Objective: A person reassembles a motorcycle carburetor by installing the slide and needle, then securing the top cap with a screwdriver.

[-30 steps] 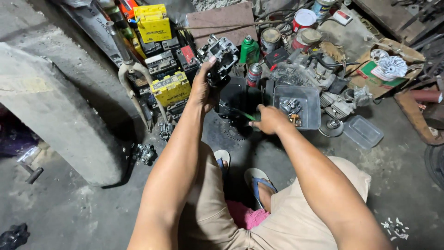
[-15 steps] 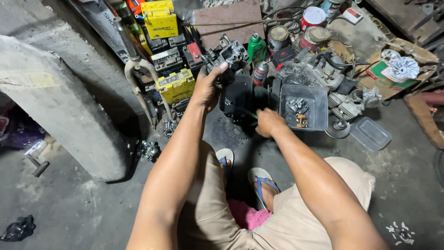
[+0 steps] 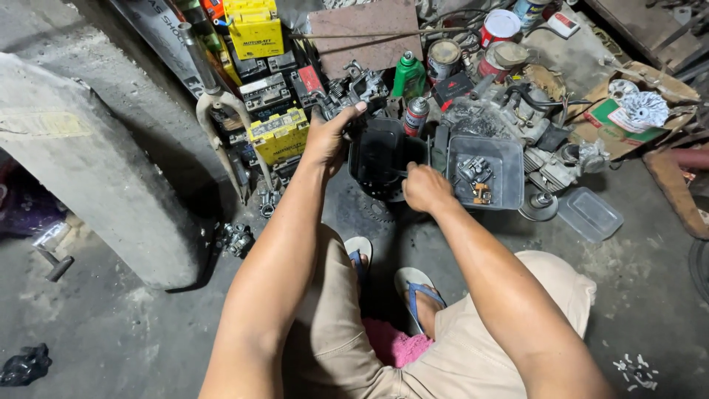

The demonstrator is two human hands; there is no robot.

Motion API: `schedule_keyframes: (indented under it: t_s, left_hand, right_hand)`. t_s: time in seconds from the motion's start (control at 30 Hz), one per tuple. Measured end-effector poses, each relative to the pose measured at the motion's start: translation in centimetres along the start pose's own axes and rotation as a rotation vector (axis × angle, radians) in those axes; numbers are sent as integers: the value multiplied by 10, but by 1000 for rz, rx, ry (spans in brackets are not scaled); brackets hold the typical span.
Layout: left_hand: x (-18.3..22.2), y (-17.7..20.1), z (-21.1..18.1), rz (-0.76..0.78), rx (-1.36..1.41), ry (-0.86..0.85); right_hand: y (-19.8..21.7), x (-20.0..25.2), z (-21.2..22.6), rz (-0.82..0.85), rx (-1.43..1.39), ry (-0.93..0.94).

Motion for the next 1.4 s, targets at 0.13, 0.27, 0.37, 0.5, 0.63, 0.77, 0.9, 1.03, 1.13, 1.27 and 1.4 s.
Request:
schedule_keyframes:
  t_s: [0.13,0.27,0.37,0.5,0.63,0.77,0.9,1.03,1.13,1.27,1.4]
  left_hand:
    - [-10,11,7,-23,-12,-14]
    - [-4,7,-11,-64,11,-87]
    - [4,1,-24,-80,13,-123]
    - [-9,11,-8,-70,2,-138]
    - [-22,21,17,-32,23,-136]
    - [-19,17,16,36,-11,-141]
    - [-29,23,24,48,11,-162]
    - [-21,17,21,46,45,-154]
    - [-25,18,21,49,34,-173]
    - [-18,7,14,38,9,-180]
    - [-28,19,51,-43,83,-156]
  right_hand:
    - [54,28,14,-47,-92,-101]
    - [91,36,4,-184,-277,-112]
    - [104,30,-9,-318,-496,-82]
    - [114,28,-16,-463,-668,-48]
    - [115,30,-5,-503,-634,23]
    - [129,48,5,-612,-614,156]
    - [138,66,12,-640,-592,108]
    - [136,60,8,-609,-574,136]
    - [131,51,3,-581,-555,51]
    - [133,59,11,-512,-580,53]
    - [132,61,15,-444,-589,96]
Point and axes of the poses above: each hand's wrist, its own x-axis away from the middle knuckle, its own y-axis out of the back of the hand, z = x × y, the point moved 4 cm from there along -x, towards the middle knuckle, and after that the axes turned 14 degrees about -y, right-handed, at the moved point
